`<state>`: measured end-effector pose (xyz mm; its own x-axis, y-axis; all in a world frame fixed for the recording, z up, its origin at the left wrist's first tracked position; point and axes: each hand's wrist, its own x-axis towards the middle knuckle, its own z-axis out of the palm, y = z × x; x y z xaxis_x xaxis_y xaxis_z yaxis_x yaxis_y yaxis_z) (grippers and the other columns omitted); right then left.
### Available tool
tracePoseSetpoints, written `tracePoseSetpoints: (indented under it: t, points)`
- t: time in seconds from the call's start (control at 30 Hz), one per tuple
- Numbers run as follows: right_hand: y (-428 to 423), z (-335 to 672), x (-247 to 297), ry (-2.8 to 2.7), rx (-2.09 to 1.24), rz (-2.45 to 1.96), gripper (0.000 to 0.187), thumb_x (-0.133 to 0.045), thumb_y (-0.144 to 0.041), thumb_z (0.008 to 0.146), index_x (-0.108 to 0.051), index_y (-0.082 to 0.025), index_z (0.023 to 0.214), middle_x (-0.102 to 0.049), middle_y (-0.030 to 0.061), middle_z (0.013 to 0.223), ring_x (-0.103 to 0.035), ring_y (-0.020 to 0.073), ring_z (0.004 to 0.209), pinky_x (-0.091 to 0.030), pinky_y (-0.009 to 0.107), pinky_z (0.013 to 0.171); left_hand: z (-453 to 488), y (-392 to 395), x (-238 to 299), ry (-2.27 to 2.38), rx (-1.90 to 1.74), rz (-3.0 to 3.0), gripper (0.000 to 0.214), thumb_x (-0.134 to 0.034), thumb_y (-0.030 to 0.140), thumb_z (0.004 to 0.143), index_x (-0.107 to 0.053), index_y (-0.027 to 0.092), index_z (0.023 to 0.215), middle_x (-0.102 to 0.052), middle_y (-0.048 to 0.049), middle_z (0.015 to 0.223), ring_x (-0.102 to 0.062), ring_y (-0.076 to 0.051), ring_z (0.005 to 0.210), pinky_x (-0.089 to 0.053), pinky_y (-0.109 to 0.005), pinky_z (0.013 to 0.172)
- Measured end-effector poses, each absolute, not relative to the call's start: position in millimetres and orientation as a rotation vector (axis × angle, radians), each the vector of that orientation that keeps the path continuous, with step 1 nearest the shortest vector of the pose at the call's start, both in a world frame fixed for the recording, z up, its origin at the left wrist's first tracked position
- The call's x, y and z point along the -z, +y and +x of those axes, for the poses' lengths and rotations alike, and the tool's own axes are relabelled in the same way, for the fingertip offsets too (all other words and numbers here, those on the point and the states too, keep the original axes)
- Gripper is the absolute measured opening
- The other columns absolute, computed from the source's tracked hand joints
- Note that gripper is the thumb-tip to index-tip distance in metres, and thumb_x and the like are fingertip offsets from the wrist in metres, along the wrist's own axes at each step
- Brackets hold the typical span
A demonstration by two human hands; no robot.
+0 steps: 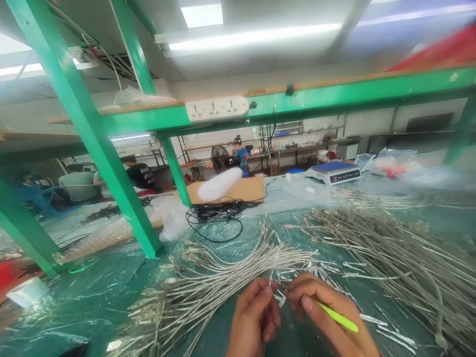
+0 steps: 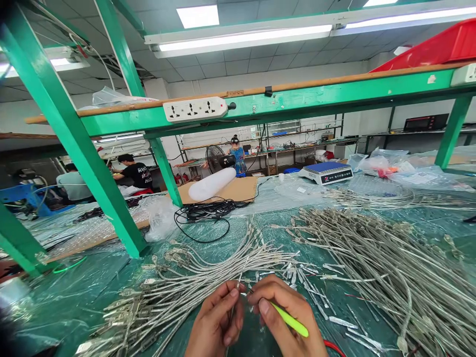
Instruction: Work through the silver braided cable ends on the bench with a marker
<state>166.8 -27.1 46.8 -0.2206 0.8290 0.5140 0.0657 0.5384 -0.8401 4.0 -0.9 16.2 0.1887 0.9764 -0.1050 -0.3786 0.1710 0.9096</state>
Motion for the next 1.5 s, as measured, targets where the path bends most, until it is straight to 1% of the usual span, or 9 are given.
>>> tracePoseSetpoints:
  t: [0.33, 0.47, 0.6, 0.67, 0.77, 0.83, 0.9, 1.03, 1.5]
  points:
    - [-24.9, 162.4, -42.9, -1.606, -0.787, -0.72, 0.025, -0.047, -0.029, 0.094, -0.066, -0.02, 0.08, -0.062, 0.0045, 0.075, -0.06, 0.0178, 0.07, -0.047, 0.025, 0.062, 5.1, -6.0, -21.2, 0.861, -1.184, 0.93, 0.019, -0.06, 0.035, 0.082, -0.058, 0.017, 0.082, -0.053, 0.0046, 0.045, -0.022, -0.002, 0.031, -0.01, -0.019, 0.036]
    - [-24.7, 157.9, -37.9, -1.531, -0.746, -0.783, 0.02, -0.049, -0.028, 0.093, -0.068, -0.022, 0.09, -0.064, 0.0049, 0.084, -0.062, 0.0181, 0.074, -0.049, 0.024, 0.063, 7.5, -7.8, -21.9, 0.887, -1.173, 0.998, 0.018, -0.056, 0.034, 0.085, -0.058, 0.016, 0.082, -0.053, 0.0045, 0.044, -0.022, -0.002, 0.031, -0.01, -0.02, 0.036]
    - [-22.9, 156.1, -29.6, -1.462, -0.72, -0.846, 0.017, -0.051, -0.028, 0.093, -0.066, -0.024, 0.1, -0.065, 0.005, 0.094, -0.061, 0.0155, 0.069, -0.051, 0.022, 0.061, 7.4, -8.4, -22.8, 0.905, -1.154, 1.034, 0.019, -0.055, 0.034, 0.085, -0.058, 0.015, 0.084, -0.053, 0.0043, 0.045, -0.023, -0.003, 0.031, -0.011, -0.021, 0.036]
    - [-23.1, 153.8, -26.4, -1.458, -0.68, -0.875, 0.017, -0.051, -0.026, 0.093, -0.065, -0.025, 0.102, -0.064, 0.0057, 0.098, -0.062, 0.015, 0.07, -0.053, 0.022, 0.064, 7.1, -7.8, -21.1, 0.908, -1.149, 1.047, 0.019, -0.054, 0.034, 0.086, -0.058, 0.015, 0.084, -0.054, 0.004, 0.045, -0.023, -0.003, 0.032, -0.011, -0.021, 0.036]
    - [-26.9, 148.0, -23.7, -1.507, -0.566, -0.824, 0.017, -0.052, -0.026, 0.092, -0.067, -0.025, 0.101, -0.064, 0.0079, 0.103, -0.064, 0.019, 0.086, -0.054, 0.026, 0.076, 6.5, -4.9, -13.8, 0.919, -1.133, 1.037, 0.02, -0.056, 0.035, 0.084, -0.058, 0.016, 0.081, -0.051, 0.0053, 0.044, -0.023, -0.003, 0.032, -0.011, -0.021, 0.036]
    - [-30.6, 145.0, -23.6, -1.607, -0.519, -0.698, 0.018, -0.05, -0.03, 0.093, -0.067, -0.026, 0.1, -0.065, 0.0089, 0.101, -0.065, 0.0215, 0.092, -0.054, 0.028, 0.078, 6.0, -2.7, -8.4, 0.929, -1.143, 0.981, 0.021, -0.062, 0.036, 0.079, -0.058, 0.016, 0.075, -0.045, 0.0079, 0.045, -0.024, -0.003, 0.033, -0.011, -0.02, 0.035]
    - [-33.0, 145.8, -25.4, -1.73, -0.499, -0.607, 0.019, -0.049, -0.028, 0.093, -0.066, -0.025, 0.101, -0.066, 0.0092, 0.096, -0.066, 0.0217, 0.088, -0.055, 0.029, 0.075, 5.4, -1.4, -6.4, 0.936, -1.192, 0.915, 0.022, -0.066, 0.035, 0.076, -0.059, 0.015, 0.074, -0.042, 0.0086, 0.047, -0.026, -0.003, 0.036, -0.013, -0.019, 0.036]
    - [-30.4, 158.4, -34.2, -1.813, -0.469, -0.758, 0.018, -0.05, -0.011, 0.09, -0.063, -0.021, 0.098, -0.065, 0.0089, 0.095, -0.066, 0.0198, 0.087, -0.054, 0.028, 0.077, 4.0, -2.9, -14.9, 0.878, -1.265, 0.886, 0.019, -0.06, 0.034, 0.082, -0.061, 0.015, 0.084, -0.051, 0.0054, 0.048, -0.025, -0.002, 0.034, -0.01, -0.02, 0.037]
    - [-29.3, 159.1, -44.0, -1.788, -0.593, -0.759, 0.021, -0.045, -0.009, 0.09, -0.062, -0.02, 0.092, -0.062, 0.0064, 0.088, -0.064, 0.0185, 0.085, -0.052, 0.029, 0.078, 3.6, -4.8, -18.4, 0.844, -1.206, 0.948, 0.027, -0.064, 0.042, 0.079, -0.059, 0.015, 0.083, -0.053, 0.0043, 0.046, -0.027, -0.002, 0.033, -0.012, -0.019, 0.036]
